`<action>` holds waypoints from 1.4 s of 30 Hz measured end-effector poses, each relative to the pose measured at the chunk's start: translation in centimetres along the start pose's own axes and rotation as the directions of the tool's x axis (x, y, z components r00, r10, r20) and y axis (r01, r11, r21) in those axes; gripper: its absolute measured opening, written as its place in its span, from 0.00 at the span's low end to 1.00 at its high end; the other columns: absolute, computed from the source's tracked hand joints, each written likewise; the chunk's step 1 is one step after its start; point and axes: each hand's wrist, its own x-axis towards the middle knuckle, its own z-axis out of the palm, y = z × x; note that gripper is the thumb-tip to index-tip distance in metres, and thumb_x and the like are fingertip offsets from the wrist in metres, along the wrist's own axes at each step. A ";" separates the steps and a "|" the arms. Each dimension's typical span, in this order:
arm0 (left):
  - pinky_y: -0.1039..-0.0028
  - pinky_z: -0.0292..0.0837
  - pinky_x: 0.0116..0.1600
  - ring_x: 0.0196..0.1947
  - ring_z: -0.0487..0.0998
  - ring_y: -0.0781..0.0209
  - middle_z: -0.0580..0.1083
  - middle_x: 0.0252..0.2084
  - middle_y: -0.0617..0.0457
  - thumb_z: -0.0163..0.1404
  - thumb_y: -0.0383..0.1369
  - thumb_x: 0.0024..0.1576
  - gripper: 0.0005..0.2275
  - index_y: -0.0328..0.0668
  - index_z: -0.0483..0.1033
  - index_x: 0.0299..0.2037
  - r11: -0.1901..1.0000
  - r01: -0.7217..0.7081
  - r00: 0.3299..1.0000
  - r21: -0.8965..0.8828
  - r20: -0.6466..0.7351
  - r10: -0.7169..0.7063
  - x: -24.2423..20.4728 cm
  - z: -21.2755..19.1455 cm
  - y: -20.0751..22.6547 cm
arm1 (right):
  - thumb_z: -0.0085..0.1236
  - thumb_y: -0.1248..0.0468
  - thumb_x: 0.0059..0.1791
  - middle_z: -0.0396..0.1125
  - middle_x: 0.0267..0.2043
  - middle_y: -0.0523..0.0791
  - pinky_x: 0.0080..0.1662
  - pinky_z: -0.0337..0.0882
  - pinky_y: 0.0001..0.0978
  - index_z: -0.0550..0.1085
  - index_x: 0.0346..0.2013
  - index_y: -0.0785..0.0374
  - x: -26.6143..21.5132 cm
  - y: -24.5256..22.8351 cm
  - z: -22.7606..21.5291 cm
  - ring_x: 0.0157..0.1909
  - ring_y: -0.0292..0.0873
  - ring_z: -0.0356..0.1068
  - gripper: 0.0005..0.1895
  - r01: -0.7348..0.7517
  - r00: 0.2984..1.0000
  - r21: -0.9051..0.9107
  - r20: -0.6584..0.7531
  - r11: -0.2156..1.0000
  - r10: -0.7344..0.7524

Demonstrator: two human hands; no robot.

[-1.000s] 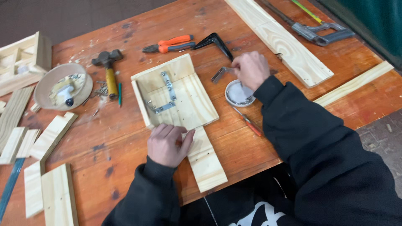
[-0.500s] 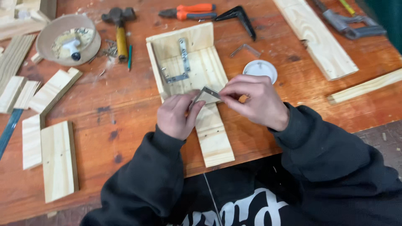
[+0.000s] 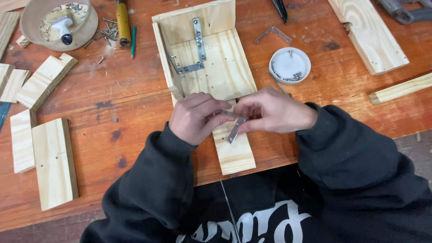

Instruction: The person assembles a small wooden box by attaching metal brackets to the interior and exterior of the wooden panels using a screwdriver and screws. The person secures the brackets to the side panels and then attaches the side panels to the base of the box.

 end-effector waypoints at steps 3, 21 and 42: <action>0.71 0.75 0.36 0.25 0.77 0.59 0.74 0.26 0.57 0.60 0.36 0.59 0.06 0.47 0.82 0.42 0.992 0.128 0.982 0.000 0.140 -0.127 -0.2 -0.5 -0.5 | 0.75 0.57 0.42 0.74 0.22 0.44 0.32 0.75 0.34 0.79 0.31 0.60 -0.1 0.9 -0.4 0.26 0.41 0.75 0.12 -0.057 0.998 -0.141 0.032 0.988 0.062; 0.58 0.75 0.59 0.55 0.74 0.46 0.73 0.54 0.45 0.68 0.43 0.44 0.27 0.39 0.79 0.53 0.982 0.183 0.800 0.055 0.573 -0.181 -0.7 -1.8 0.2 | 0.72 0.56 0.43 0.79 0.28 0.45 0.38 0.76 0.35 0.81 0.35 0.56 -0.7 0.1 -0.8 0.30 0.43 0.77 0.11 -0.199 0.948 -0.329 0.173 0.923 0.266; 0.61 0.76 0.55 0.51 0.75 0.49 0.75 0.52 0.49 0.67 0.48 0.44 0.23 0.46 0.83 0.47 0.990 0.137 0.833 0.043 0.535 -0.139 -1.3 -1.0 -0.6 | 0.77 0.53 0.38 0.78 0.28 0.44 0.37 0.76 0.37 0.80 0.33 0.58 -0.4 1.4 -0.7 0.29 0.45 0.78 0.18 -0.117 0.965 -0.319 0.188 0.940 0.184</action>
